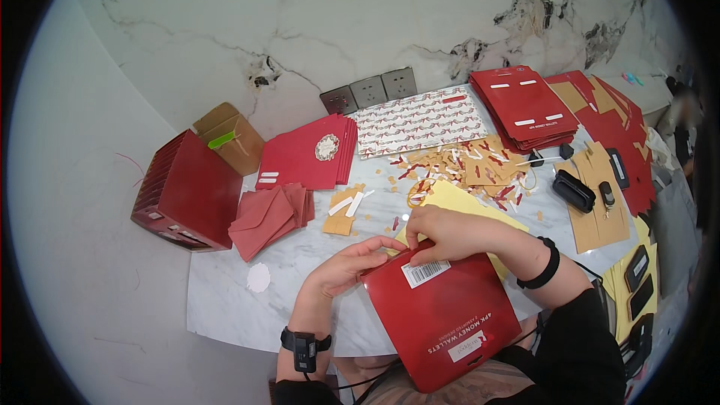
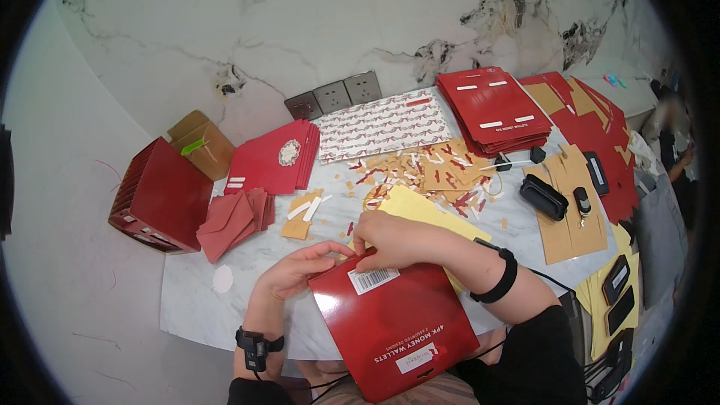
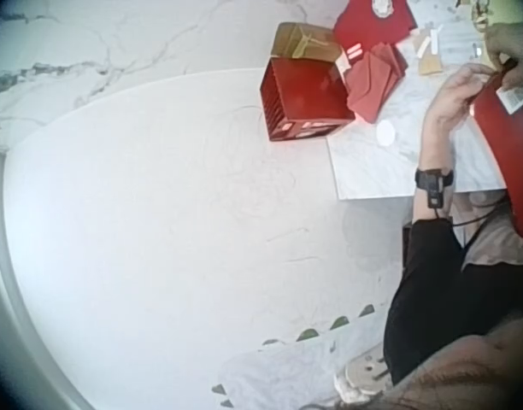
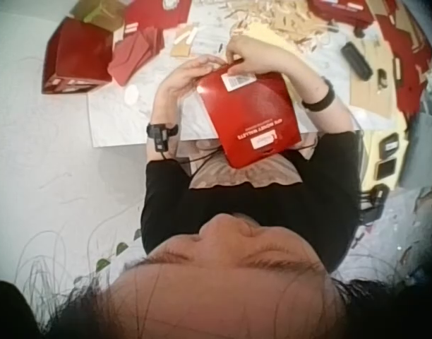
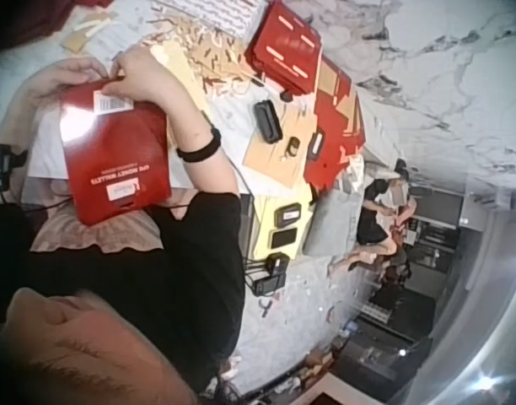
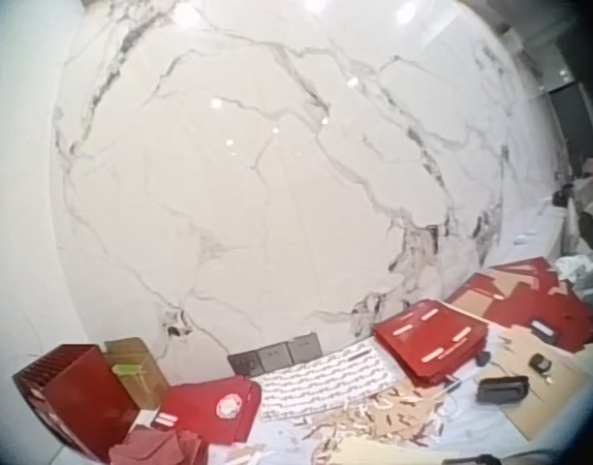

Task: The recorder is assembling gift kits by folding paper, adding stickers, and organizing components into a red box.

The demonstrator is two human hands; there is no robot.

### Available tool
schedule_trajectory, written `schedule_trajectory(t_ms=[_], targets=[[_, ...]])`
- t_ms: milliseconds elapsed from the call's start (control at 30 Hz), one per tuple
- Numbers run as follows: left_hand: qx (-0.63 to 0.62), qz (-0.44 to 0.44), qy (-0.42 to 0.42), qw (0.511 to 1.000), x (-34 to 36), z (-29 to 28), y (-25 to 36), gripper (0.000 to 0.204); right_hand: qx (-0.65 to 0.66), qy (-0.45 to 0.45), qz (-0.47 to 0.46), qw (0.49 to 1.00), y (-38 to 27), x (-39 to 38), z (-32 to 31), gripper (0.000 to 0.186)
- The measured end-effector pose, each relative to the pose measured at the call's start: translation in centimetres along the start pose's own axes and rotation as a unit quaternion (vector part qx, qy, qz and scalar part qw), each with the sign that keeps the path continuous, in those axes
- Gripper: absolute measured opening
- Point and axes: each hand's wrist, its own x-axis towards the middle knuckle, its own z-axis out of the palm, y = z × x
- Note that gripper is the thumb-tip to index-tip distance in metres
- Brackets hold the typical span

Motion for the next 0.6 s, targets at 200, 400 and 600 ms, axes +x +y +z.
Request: schedule_trajectory(t_ms=[200,400,600], targets=[[0.029,0.02,-0.007,0.999,0.1,-1.1,-0.7,0.035,0.03,0.061,0.014,0.998,-0.7,0.5,2.6,0.018],[0.136,0.011,-0.017,0.99,-2.4,-2.1,0.9,0.045,0.087,0.036,0.008,0.996,-0.7,0.4,1.5,0.017],[0.166,-0.025,-0.002,0.986,-2.0,-2.4,0.9,0.045,0.084,0.011,-0.015,0.996,-0.5,0.7,2.1,0.018]])
